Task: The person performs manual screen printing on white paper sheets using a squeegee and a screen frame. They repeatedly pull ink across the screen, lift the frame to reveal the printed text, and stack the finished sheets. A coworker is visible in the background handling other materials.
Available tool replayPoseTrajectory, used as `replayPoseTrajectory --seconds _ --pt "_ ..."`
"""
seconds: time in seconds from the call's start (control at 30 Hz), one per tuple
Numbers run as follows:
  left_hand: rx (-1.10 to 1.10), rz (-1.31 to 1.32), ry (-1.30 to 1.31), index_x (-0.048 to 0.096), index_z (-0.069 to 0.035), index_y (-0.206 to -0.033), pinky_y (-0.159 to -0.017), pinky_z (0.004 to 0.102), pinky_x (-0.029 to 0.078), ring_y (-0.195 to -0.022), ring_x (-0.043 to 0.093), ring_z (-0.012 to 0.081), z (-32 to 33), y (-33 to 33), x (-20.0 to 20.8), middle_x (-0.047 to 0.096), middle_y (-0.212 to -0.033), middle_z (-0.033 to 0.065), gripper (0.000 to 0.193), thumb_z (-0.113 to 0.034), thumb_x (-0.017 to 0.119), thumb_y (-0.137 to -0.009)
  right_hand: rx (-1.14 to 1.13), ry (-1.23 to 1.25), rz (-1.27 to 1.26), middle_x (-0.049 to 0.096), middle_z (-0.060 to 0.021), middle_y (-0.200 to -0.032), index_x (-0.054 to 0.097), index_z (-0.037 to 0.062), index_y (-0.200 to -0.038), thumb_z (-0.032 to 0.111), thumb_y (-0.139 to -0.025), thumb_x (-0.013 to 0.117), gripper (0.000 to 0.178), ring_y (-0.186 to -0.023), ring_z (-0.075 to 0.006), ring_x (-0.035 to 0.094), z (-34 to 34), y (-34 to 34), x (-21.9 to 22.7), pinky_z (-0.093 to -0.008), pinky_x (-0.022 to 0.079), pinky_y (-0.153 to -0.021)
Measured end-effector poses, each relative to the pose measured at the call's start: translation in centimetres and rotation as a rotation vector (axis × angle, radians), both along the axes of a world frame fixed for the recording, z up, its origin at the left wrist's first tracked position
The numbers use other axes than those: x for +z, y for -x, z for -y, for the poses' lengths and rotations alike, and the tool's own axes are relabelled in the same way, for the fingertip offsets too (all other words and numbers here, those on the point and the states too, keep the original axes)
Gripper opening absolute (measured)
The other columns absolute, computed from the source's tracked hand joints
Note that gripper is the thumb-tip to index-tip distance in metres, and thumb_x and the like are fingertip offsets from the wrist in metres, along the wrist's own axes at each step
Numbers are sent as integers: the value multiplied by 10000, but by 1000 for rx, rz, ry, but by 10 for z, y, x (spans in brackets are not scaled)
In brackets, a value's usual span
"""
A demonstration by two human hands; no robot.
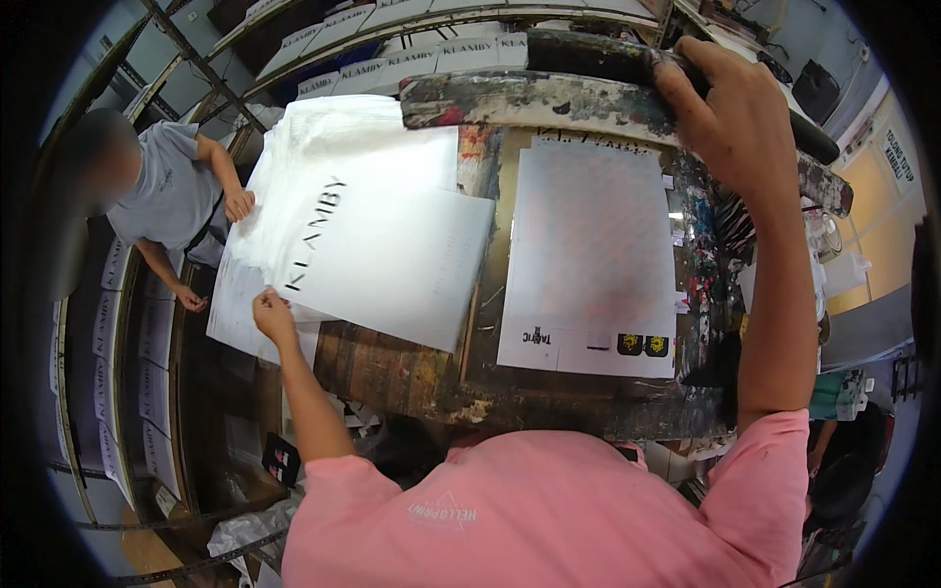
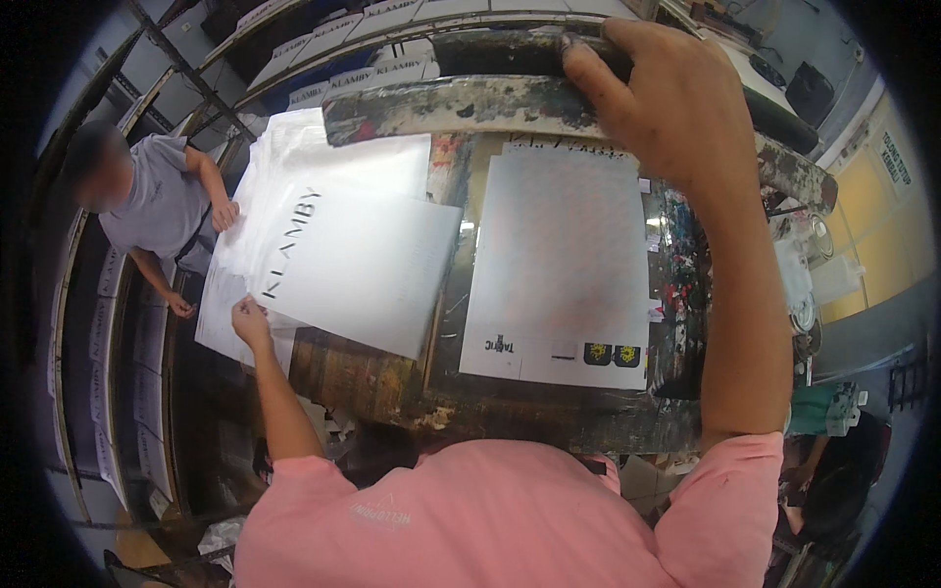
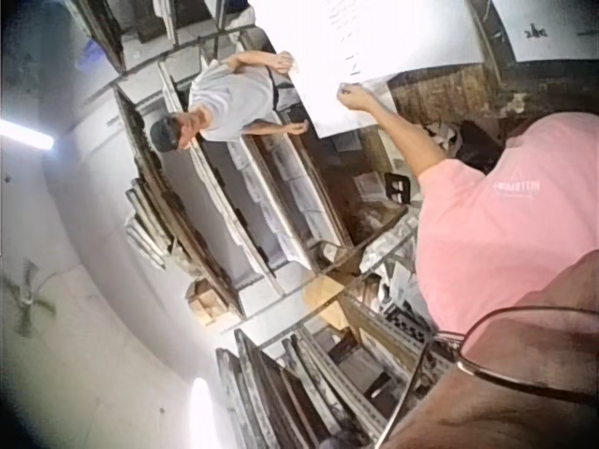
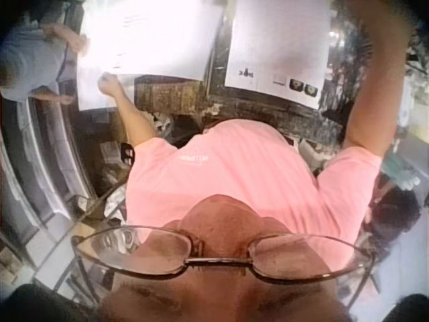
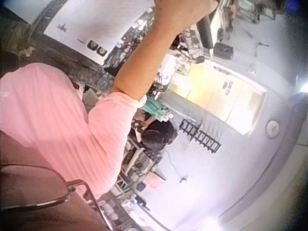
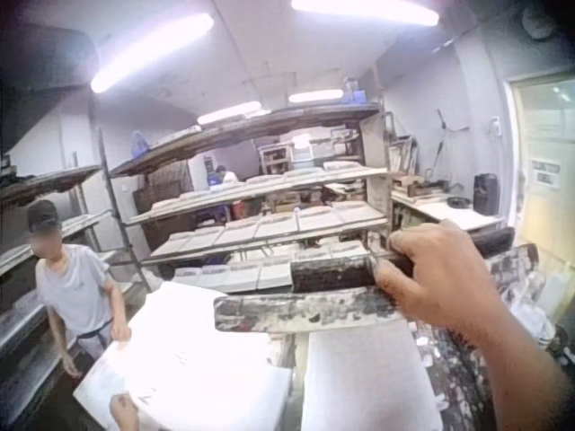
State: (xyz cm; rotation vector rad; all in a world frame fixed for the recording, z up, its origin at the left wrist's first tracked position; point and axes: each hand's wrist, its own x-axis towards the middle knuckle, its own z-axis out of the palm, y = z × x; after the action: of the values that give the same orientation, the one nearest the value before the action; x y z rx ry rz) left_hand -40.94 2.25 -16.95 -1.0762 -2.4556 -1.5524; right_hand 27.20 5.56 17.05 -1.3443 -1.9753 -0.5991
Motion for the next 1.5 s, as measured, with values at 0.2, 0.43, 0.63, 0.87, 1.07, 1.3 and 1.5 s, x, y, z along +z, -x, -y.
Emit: replayPoseTrajectory --seconds 0.2,0.43,0.63,0.87,1.07,1.3,1.5 --pt "-449 -594 44 483 -54 -1591 -1301 593 209 -1536 396 439 16 -113 41 439 -1652 257 879 -532 807 -928 -31 -16 -24 712 -269 -875 706 -25 -881 481 -987 634 522 -861 -496 675 13 13 -1 -556 528 -834" --pt "-1319 -906 575 361 -94 -1683 -1288 717 -10 -1652 157 434 9 -317 36 255 -1766 220 1340 -932 695 -693 -19 142 -111 692 -269 -747 692 -54 -765 439 -948 546 546 -740 -414 703 9 17 31 -501 555 -743" --pt "-1566 -752 344 415 -99 -1659 -1304 681 63 -1642 183 436 27 -471 23 270 -1761 210 1313 -901 745 -673 92 51 -70 699 -257 -742 689 -48 -746 438 -955 551 547 -717 -404 698 8 5 16 -525 551 -741" --pt "-1699 -707 272 527 -56 -1575 -1256 777 -1 -1599 276 445 53 -581 20 383 -1693 226 1289 -954 675 -664 189 98 -22 679 -250 -700 675 -34 -695 422 -965 547 545 -672 -404 680 23 -50 -49 -525 554 -727" --pt "-1726 -773 207 544 -98 -1579 -1223 825 0 -1561 357 433 56 -590 14 419 -1673 213 1263 -1007 541 -702 197 152 19 662 -246 -668 667 -26 -663 407 -971 544 546 -642 -410 669 46 -75 -102 -523 558 -716" --pt "-1662 -743 140 541 -140 -1588 -1208 837 3 -1551 365 421 54 -578 31 393 -1695 183 1241 -981 613 -678 121 4 -30 643 -241 -629 657 -15 -625 391 -979 540 552 -607 -417 656 10 -8 30 -520 563 -702" --pt "-1163 649 -325 482 -38 -1571 -1065 415 539 -1182 683 257 20 -441 153 698 -1298 101 982 -248 985 -754 4 42 52 721 -219 -809 686 -15 -1053 508 -983 627 531 -783 -401 699 38 10 -10 -524 496 -779"
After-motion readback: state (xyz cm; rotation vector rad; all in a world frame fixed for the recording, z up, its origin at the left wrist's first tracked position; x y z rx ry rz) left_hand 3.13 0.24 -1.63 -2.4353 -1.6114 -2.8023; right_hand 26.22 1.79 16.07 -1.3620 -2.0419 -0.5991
